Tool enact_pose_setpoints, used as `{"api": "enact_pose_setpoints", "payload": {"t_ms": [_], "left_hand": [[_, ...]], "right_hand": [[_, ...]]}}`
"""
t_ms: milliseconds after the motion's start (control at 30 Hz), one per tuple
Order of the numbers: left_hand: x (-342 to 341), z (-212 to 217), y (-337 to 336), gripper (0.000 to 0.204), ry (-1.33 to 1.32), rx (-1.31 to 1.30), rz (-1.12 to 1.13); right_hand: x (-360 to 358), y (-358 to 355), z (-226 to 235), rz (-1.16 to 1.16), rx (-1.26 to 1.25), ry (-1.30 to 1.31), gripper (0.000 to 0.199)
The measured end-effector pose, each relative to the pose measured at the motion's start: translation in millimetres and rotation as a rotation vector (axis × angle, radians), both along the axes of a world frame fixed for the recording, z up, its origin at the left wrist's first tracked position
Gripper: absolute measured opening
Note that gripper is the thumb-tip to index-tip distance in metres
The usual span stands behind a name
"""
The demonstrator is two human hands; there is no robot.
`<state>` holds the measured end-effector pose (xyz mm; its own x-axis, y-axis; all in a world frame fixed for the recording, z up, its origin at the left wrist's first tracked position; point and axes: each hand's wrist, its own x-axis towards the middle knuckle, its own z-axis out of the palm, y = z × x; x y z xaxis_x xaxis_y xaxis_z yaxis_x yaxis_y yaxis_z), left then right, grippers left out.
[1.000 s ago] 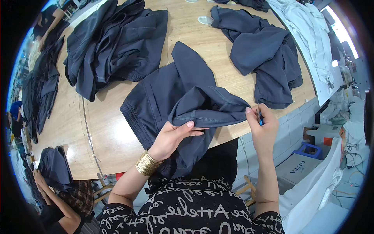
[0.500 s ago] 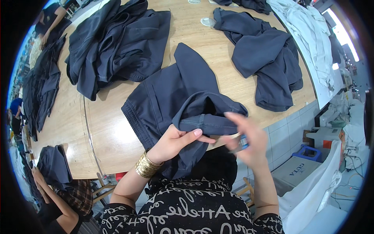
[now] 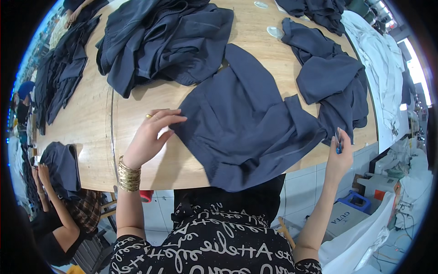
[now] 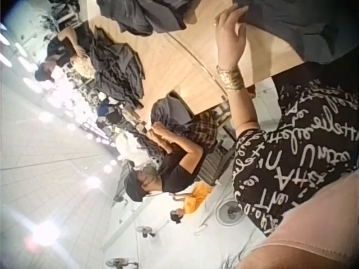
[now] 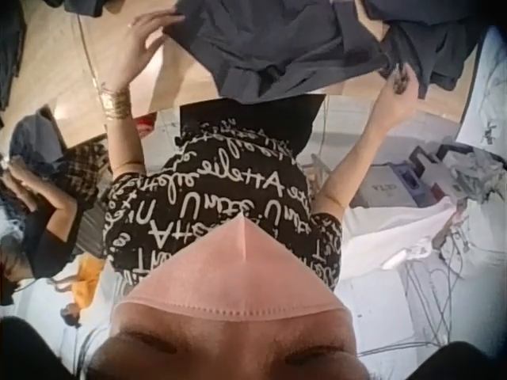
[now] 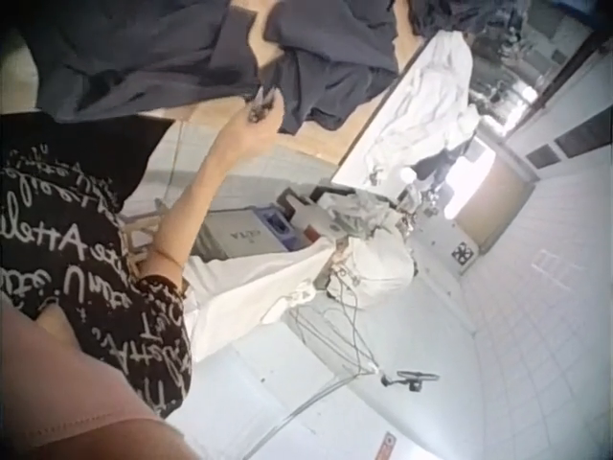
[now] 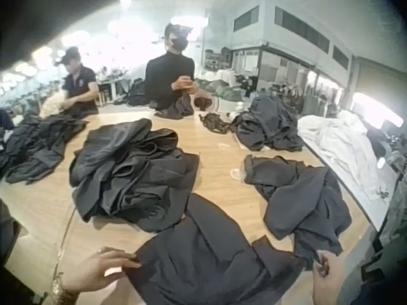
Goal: The recorder uses scissors to trim loose threads from the waistband and seams of dark grey athletic shorts, then inspects the garment for quality.
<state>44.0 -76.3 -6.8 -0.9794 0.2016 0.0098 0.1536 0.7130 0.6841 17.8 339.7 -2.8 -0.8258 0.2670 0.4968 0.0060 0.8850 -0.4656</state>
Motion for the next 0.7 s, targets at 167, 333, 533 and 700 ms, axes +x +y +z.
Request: {"api": "enact_pose_setpoints", "payload": {"t_ms": [167,333,533,700], "left_hand": [[11,-16,9,0.056,-0.011,-0.297,-0.093],[-14,-33,15,0.06,0.103,-0.403,-0.151],[-9,-8,30,0.047,0.073,-0.302,-0.204],[-13,-19,79,0.024,0.071,-0.032,-0.363]], "right_hand": [[39,-99,10,0.619,-0.226,-0.315,0.026],[89,-148,-38,0.817,0.003,-0.562,0.064],[96,-130,-57,0.828,0.094,-0.543,0.08],[100,-132,-62,0.798,0.083,-0.501,0.082]]}}
